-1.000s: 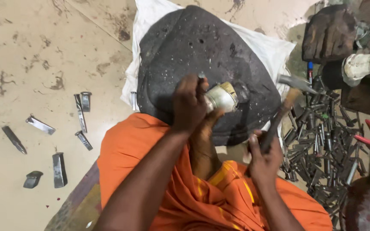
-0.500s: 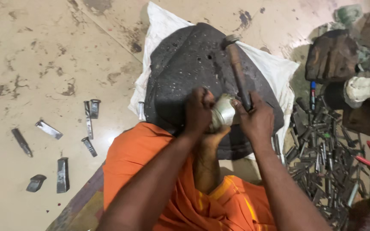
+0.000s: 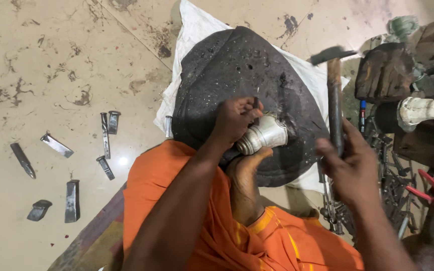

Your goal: The person sits on the floor and uses a hammer and chisel to shape a cylindrical metal object placed on a large stone anvil. They repeatedly strike the chisel to remove material and rotate the object to work on different sides.

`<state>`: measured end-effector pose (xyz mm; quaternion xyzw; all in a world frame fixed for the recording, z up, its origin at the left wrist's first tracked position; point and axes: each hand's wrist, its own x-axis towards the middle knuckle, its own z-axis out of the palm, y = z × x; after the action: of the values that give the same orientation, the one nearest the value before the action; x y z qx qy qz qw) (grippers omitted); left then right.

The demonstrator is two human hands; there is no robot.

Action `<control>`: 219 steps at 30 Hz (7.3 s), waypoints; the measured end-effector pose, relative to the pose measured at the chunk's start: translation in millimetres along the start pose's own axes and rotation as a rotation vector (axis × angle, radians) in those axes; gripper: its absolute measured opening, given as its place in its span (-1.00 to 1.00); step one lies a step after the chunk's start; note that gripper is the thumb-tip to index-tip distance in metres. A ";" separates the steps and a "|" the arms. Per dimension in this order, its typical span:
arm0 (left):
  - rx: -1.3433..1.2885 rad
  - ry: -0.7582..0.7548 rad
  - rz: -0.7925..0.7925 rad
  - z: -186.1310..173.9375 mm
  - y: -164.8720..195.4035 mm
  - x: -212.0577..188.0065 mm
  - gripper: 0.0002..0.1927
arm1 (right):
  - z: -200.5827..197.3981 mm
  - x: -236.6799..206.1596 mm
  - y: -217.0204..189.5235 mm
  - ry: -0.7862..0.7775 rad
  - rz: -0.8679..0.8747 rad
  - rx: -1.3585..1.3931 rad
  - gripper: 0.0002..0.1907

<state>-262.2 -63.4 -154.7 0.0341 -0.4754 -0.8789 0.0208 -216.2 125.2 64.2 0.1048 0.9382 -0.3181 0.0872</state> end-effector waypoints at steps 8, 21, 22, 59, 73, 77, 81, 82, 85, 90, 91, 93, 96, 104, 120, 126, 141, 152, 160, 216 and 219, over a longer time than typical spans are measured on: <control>0.285 -0.078 -0.024 12.8 10.5 -0.3 -0.77 | -46.5 -32.2 -17.7 -0.004 -0.137 -0.088 -0.41; 0.639 -0.094 0.351 16.9 -6.7 0.6 -0.79 | -52.5 -44.8 -23.5 0.028 -0.218 -0.133 -0.51; 0.758 -0.081 0.470 19.5 -10.2 -1.8 -0.81 | -48.9 -45.8 -20.2 -0.080 -0.113 -0.191 -0.50; 0.862 -0.412 -0.097 27.9 70.1 19.1 -0.83 | -33.3 -76.6 77.3 -0.052 -0.257 0.117 -0.45; 0.602 -0.426 -0.211 11.3 51.0 26.7 -0.92 | -35.6 -67.1 63.5 0.042 -0.369 0.040 -0.53; 0.740 -0.410 -0.274 12.5 53.5 28.0 -0.89 | -42.1 -66.8 61.1 0.256 -0.472 0.272 -0.54; 0.703 -0.465 -0.272 10.3 52.1 33.7 -0.91 | -42.8 -49.1 54.9 -0.214 -0.056 -0.105 -0.53; 0.686 -0.473 -0.255 8.7 50.9 34.5 -0.92 | -44.2 -48.2 54.9 -0.383 0.177 -0.159 -0.49; 0.582 -0.429 -0.333 4.7 45.8 35.1 -0.91 | -47.5 -49.4 56.7 0.053 -0.183 -0.040 -0.66; 0.707 -0.481 -0.320 8.9 45.3 35.8 -0.89 | -41.6 -51.1 56.6 -0.034 -0.114 -0.014 -0.62; 0.759 -0.478 -0.331 11.1 47.0 33.9 -0.88 | -39.6 -51.2 56.3 -0.228 0.009 -0.159 -0.65; 0.774 -0.480 -0.233 16.4 51.3 28.9 -0.88 | -36.4 -53.8 57.4 -0.188 0.037 -0.157 -0.53; 0.847 -0.467 -0.114 21.2 59.1 19.5 -0.89 | -33.4 -68.8 63.4 0.089 -0.188 0.159 -0.51; 0.954 -0.492 0.016 36.9 69.2 9.4 -0.88 | -20.5 -89.3 73.9 0.014 -0.064 0.099 -0.47; 0.890 -0.499 0.192 34.2 62.2 -5.5 -0.84 | 13.7 -116.8 93.1 0.291 -0.294 0.010 -0.51; 0.944 -0.489 0.366 33.5 59.4 -9.4 -0.82 | 25.2 -133.1 98.0 0.381 -0.191 0.208 -0.54; 1.035 -0.572 0.526 36.0 58.2 -19.7 -0.81 | 53.4 -149.6 121.6 0.396 -0.280 0.147 -0.56; 1.059 -0.634 0.601 38.8 61.2 -32.2 -0.67 | 70.8 -159.3 140.2 0.435 -0.187 0.176 -0.55; 1.158 -0.641 0.613 47.4 65.6 -37.8 -0.76 | 85.0 -167.2 152.3 0.343 -0.112 0.200 -0.56; 0.381 0.247 0.149 6.4 43.5 -50.8 -0.91 | 37.9 -51.6 111.1 0.042 -0.033 0.459 -0.77; 0.675 0.283 0.165 16.9 39.1 -82.1 -0.87 | 74.6 -17.6 116.0 0.116 -0.267 0.474 -0.75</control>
<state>-181.6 -65.1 -109.4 0.1220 -0.7320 -0.6545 0.1446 -162.7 166.8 -57.3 0.0156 0.8465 -0.5310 -0.0362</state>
